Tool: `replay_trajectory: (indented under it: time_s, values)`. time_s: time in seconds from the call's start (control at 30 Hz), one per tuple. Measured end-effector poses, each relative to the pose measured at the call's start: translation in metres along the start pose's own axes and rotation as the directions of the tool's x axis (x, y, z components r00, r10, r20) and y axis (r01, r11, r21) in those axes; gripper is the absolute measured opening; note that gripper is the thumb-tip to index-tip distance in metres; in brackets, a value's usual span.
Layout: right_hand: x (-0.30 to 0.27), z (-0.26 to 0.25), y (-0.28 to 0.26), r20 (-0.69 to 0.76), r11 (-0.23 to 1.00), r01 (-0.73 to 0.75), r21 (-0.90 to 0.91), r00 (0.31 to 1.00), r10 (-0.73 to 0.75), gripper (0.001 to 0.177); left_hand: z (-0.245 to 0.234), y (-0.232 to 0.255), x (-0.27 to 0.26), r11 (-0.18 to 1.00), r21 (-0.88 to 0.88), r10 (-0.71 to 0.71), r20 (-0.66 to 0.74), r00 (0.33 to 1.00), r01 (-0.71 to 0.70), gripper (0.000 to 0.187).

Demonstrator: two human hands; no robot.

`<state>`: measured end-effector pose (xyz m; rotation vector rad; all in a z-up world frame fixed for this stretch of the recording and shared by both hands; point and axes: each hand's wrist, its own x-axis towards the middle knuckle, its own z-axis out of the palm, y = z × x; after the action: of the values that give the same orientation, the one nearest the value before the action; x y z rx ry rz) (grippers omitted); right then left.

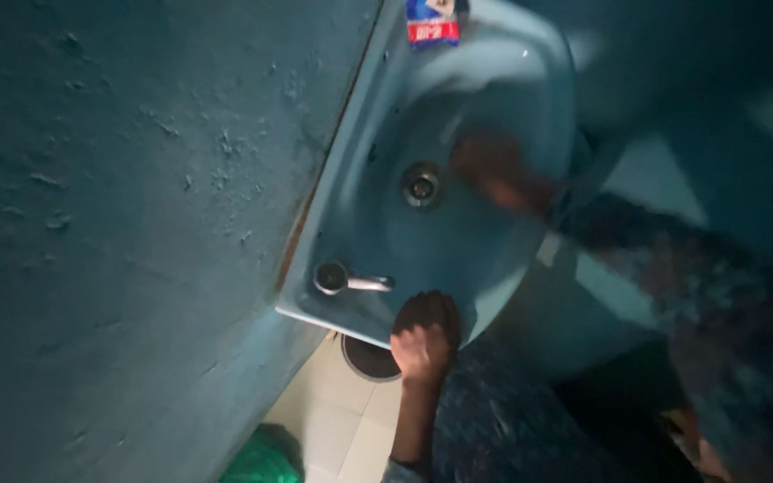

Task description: The person wipes the interior and rim of a blue bathroom sink with a sponge, moving it across the surface and around the faucet.

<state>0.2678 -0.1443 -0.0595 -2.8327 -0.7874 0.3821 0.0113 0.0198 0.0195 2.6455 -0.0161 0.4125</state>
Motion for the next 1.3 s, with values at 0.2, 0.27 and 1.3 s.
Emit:
replay_trajectory:
  time_s: [0.2, 0.27, 1.3]
  values:
    - [0.034, -0.022, 0.064, -0.594, 0.816, -0.102, -0.569, 0.737, -0.322, 0.013, -0.002, 0.001, 0.003, 0.999, 0.037, 0.028, 0.021, 0.999, -0.029, 0.021]
    - [0.041, -0.021, 0.063, -0.751, 0.914, -0.126, -0.385, 0.619, -0.23, 0.011, -0.001, 0.001, 0.002, 1.0, 0.018, 0.005, 0.026, 1.0, -0.006, 0.021]
    - [0.0, 0.075, -0.038, -0.202, 0.991, 0.045, 0.124, 0.979, -0.019, 0.032, 0.014, -0.015, -0.013, 0.993, -0.039, 0.107, -0.033, 0.994, -0.108, 0.009]
